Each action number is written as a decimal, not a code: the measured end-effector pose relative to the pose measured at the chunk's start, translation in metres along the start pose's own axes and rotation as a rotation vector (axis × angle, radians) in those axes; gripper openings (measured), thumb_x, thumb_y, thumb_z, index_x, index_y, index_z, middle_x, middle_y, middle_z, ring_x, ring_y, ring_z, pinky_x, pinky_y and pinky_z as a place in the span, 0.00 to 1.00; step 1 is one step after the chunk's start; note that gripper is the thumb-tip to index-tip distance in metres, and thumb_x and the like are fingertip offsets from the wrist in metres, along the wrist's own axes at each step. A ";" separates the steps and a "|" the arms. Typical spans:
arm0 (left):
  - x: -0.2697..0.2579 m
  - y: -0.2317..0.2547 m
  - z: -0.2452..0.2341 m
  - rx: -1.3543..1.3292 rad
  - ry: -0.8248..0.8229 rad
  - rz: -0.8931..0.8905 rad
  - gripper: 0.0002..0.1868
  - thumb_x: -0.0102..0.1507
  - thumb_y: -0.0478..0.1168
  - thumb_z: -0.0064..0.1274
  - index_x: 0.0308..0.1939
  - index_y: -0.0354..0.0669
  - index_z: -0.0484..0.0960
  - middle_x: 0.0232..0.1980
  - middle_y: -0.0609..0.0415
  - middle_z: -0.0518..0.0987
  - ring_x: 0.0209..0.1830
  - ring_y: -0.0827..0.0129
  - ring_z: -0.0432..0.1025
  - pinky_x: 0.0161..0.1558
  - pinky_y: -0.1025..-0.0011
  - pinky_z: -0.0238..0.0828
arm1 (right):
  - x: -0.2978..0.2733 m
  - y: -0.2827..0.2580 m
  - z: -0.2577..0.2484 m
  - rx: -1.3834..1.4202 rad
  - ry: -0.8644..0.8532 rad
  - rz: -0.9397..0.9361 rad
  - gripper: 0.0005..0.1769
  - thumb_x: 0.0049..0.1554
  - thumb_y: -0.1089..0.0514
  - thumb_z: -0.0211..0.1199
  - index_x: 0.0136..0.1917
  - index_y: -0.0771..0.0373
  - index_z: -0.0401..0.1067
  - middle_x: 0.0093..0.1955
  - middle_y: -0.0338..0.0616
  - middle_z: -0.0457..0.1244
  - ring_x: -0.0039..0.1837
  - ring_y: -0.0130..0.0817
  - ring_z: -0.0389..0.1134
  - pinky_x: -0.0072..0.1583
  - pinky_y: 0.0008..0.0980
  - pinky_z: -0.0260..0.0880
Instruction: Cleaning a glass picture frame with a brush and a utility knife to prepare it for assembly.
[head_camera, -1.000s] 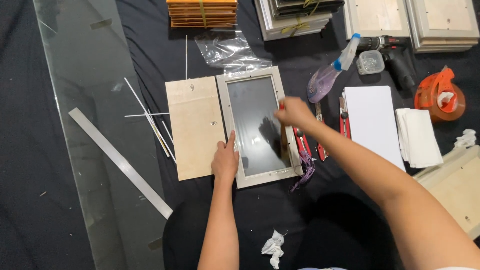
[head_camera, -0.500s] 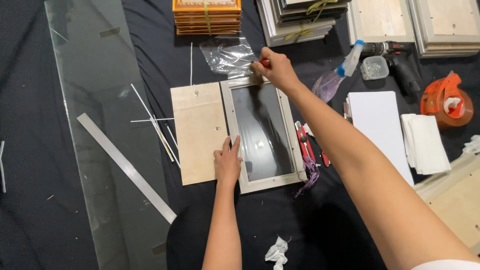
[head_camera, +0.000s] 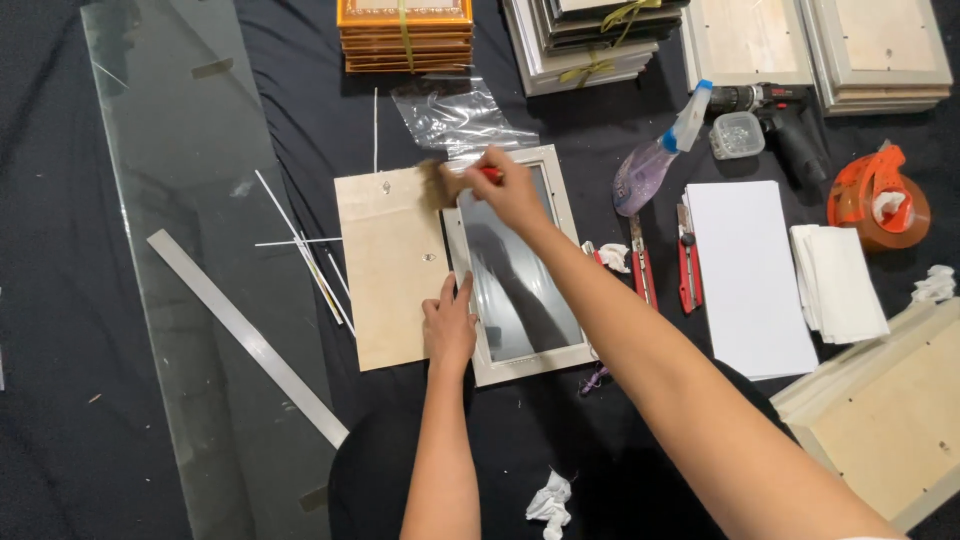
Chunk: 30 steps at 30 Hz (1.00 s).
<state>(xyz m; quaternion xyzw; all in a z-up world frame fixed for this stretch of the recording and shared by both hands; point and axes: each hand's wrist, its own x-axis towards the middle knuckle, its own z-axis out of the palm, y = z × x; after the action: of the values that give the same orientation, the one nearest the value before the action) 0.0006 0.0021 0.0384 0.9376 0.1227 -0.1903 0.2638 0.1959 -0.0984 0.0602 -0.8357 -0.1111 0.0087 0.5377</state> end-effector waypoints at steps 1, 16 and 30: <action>0.000 0.000 -0.001 0.004 0.000 0.001 0.35 0.68 0.38 0.52 0.78 0.61 0.60 0.80 0.55 0.58 0.65 0.54 0.62 0.58 0.59 0.78 | -0.004 -0.009 -0.015 0.003 0.003 0.000 0.10 0.59 0.49 0.66 0.48 0.54 0.73 0.39 0.43 0.70 0.41 0.38 0.75 0.51 0.41 0.76; 0.002 -0.010 0.001 -0.099 -0.030 -0.012 0.37 0.67 0.37 0.52 0.79 0.57 0.59 0.82 0.57 0.55 0.68 0.52 0.59 0.62 0.55 0.73 | -0.003 0.013 -0.031 -0.015 0.134 0.061 0.08 0.59 0.52 0.68 0.47 0.54 0.72 0.35 0.42 0.70 0.36 0.31 0.73 0.45 0.31 0.75; -0.002 -0.010 -0.004 -0.267 -0.020 -0.059 0.30 0.74 0.40 0.35 0.81 0.53 0.51 0.53 0.45 0.74 0.63 0.57 0.60 0.55 0.65 0.67 | -0.192 -0.005 -0.101 -0.273 -0.417 0.224 0.10 0.57 0.51 0.66 0.45 0.57 0.71 0.37 0.55 0.69 0.44 0.50 0.73 0.50 0.42 0.72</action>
<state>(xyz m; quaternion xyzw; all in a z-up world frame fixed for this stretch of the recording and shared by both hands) -0.0034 0.0120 0.0378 0.8881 0.1721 -0.1894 0.3819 0.0213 -0.2251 0.0869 -0.8876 -0.1265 0.2252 0.3813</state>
